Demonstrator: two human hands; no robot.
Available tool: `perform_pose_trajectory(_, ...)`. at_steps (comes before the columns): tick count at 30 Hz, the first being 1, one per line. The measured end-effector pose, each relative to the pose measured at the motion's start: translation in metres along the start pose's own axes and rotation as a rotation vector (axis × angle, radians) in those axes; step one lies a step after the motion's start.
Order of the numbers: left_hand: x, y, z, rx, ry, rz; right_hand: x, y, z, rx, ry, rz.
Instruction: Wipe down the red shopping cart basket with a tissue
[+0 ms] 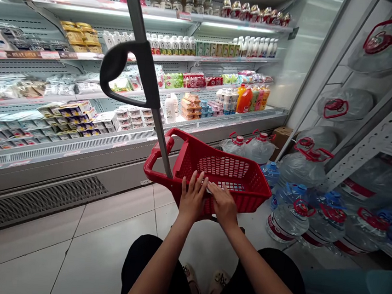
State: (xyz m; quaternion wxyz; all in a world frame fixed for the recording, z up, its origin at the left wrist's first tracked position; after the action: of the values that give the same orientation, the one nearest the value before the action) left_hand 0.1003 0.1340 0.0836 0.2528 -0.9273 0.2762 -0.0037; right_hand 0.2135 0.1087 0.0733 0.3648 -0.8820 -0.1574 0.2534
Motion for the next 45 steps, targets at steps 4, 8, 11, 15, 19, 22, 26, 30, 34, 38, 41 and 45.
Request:
perform_pose_trajectory(4,-0.019,-0.002,-0.005,-0.024,0.035,0.011,0.003,-0.002,0.002,-0.043,-0.02,-0.04)
perform_pose_trajectory(8,-0.037,-0.005,-0.012,-0.031,0.07,-0.05,0.062,0.025,-0.032,0.002,0.083,0.05)
perform_pose_trajectory(11,-0.026,-0.007,-0.009,-0.026,0.079,-0.067,0.073,0.031,-0.037,0.025,0.125,0.082)
perform_pose_trajectory(15,0.002,-0.006,0.008,-0.055,0.111,-0.007,0.03,0.007,-0.001,-0.028,0.068,-0.002)
perform_pose_trajectory(19,0.003,-0.004,0.015,-0.074,0.107,0.038,0.013,-0.006,0.015,-0.064,0.032,-0.057)
perform_pose_trajectory(22,-0.006,-0.003,0.012,-0.083,0.121,0.073,0.038,0.004,-0.001,-0.08,0.037,-0.053)
perform_pose_trajectory(26,-0.018,-0.004,0.007,-0.08,0.136,0.059,0.078,0.03,-0.035,-0.062,0.058,0.028)
perform_pose_trajectory(30,-0.016,-0.006,0.005,-0.068,0.139,0.032,0.088,0.041,-0.049,-0.004,0.105,0.102)
perform_pose_trajectory(34,0.0,-0.007,0.012,-0.061,0.154,0.012,0.055,0.022,-0.018,-0.031,0.08,0.039)
perform_pose_trajectory(38,0.006,-0.005,0.023,-0.077,0.158,0.036,0.025,-0.001,0.009,-0.056,0.03,-0.023)
perform_pose_trajectory(41,-0.006,-0.003,0.023,-0.088,0.155,0.081,0.031,0.0,0.003,-0.063,0.015,-0.013)
perform_pose_trajectory(45,-0.03,-0.008,0.018,-0.095,0.173,0.086,0.054,0.021,-0.02,-0.063,0.035,0.032)
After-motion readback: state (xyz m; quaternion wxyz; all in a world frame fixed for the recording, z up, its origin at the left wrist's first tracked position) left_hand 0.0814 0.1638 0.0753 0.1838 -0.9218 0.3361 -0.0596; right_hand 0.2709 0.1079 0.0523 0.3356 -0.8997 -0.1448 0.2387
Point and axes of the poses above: each hand's wrist, its own y-axis away from the middle knuckle, its own z-axis out of the palm, x = y × z, the point moved 9 cm from there along -y, towards the middle knuckle, and after that the axes turned 2 degrees about z, right-handed, at the moved point
